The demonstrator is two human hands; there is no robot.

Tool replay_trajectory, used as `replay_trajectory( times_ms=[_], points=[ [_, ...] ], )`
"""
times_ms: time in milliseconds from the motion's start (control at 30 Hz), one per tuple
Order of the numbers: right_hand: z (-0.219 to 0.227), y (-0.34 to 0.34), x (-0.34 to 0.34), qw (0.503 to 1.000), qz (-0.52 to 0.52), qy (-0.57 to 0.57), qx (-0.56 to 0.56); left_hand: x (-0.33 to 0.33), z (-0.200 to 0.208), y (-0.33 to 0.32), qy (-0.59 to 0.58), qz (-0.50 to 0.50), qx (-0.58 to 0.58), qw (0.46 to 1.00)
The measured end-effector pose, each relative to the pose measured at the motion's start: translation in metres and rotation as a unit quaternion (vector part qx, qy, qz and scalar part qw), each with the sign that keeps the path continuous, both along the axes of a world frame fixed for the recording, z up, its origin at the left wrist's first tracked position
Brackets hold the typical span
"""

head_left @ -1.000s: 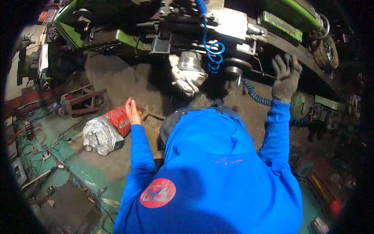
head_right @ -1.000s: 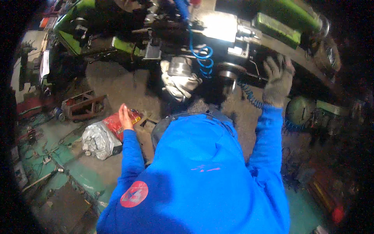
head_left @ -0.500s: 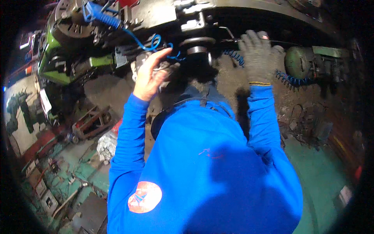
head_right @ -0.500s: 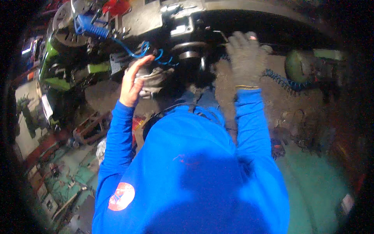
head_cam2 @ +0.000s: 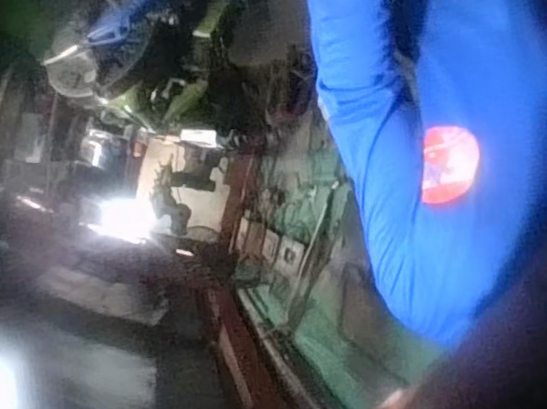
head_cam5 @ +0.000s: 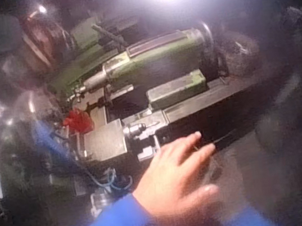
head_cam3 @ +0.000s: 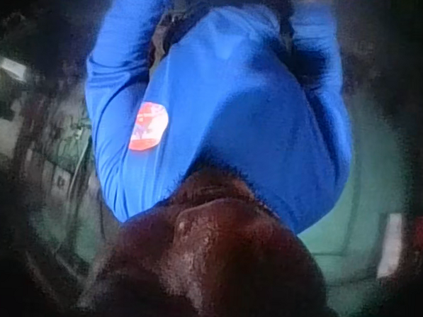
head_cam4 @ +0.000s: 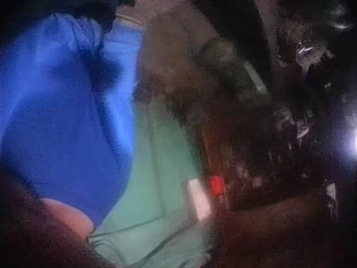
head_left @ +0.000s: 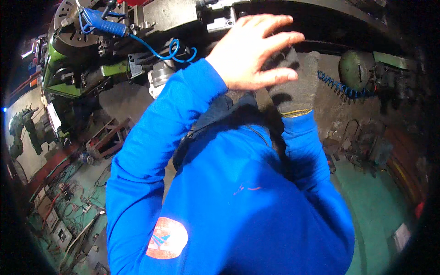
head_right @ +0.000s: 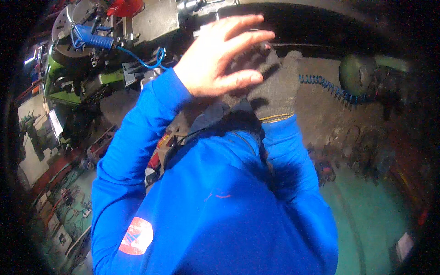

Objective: The person operates a metal lathe in a workshop, using a wrench to tighten the chuck and adjusting the tool post and tailstock. They engage the lathe and perform a cutting pass on a cylindrical metal workpiece, then stop the machine and remove the finished part.

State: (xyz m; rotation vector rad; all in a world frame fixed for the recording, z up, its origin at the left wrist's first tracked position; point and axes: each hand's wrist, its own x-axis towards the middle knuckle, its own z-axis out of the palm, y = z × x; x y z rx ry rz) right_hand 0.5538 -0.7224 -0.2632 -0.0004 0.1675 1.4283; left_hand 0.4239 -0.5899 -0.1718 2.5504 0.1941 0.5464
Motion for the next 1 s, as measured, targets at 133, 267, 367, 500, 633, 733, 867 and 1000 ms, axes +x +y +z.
replay_trajectory(
  times_ms=[133,267,367,500,633,733,867,1000],
  points=[
    [0.034,0.012,-0.004,0.992,-0.080,-0.091,-0.024,-0.001,-0.011,0.010,-0.020,0.099,-0.055,0.993],
    [0.076,0.018,-0.006,0.935,-0.210,-0.282,-0.049,-0.009,-0.081,0.023,-0.031,0.251,-0.407,0.878],
    [0.049,0.002,-0.013,0.760,-0.232,-0.603,-0.063,-0.004,-0.085,0.013,-0.027,0.343,-0.702,0.624],
    [-0.022,0.015,-0.014,0.446,-0.265,-0.855,0.008,0.033,-0.065,0.002,-0.124,0.250,-0.778,0.563],
    [0.035,0.063,-0.019,0.392,-0.234,-0.889,0.042,0.033,-0.077,0.031,-0.145,0.022,-0.862,0.486],
    [0.016,0.071,-0.011,0.349,-0.223,-0.910,0.014,-0.009,-0.074,0.022,-0.132,0.221,-0.779,0.572],
    [-0.048,0.018,0.010,0.380,-0.063,-0.896,-0.219,-0.117,-0.046,0.009,-0.078,0.293,-0.626,0.719],
    [-0.091,-0.085,0.043,0.434,0.089,-0.810,-0.384,-0.261,-0.060,-0.028,-0.221,0.420,-0.609,0.636]
  ],
)
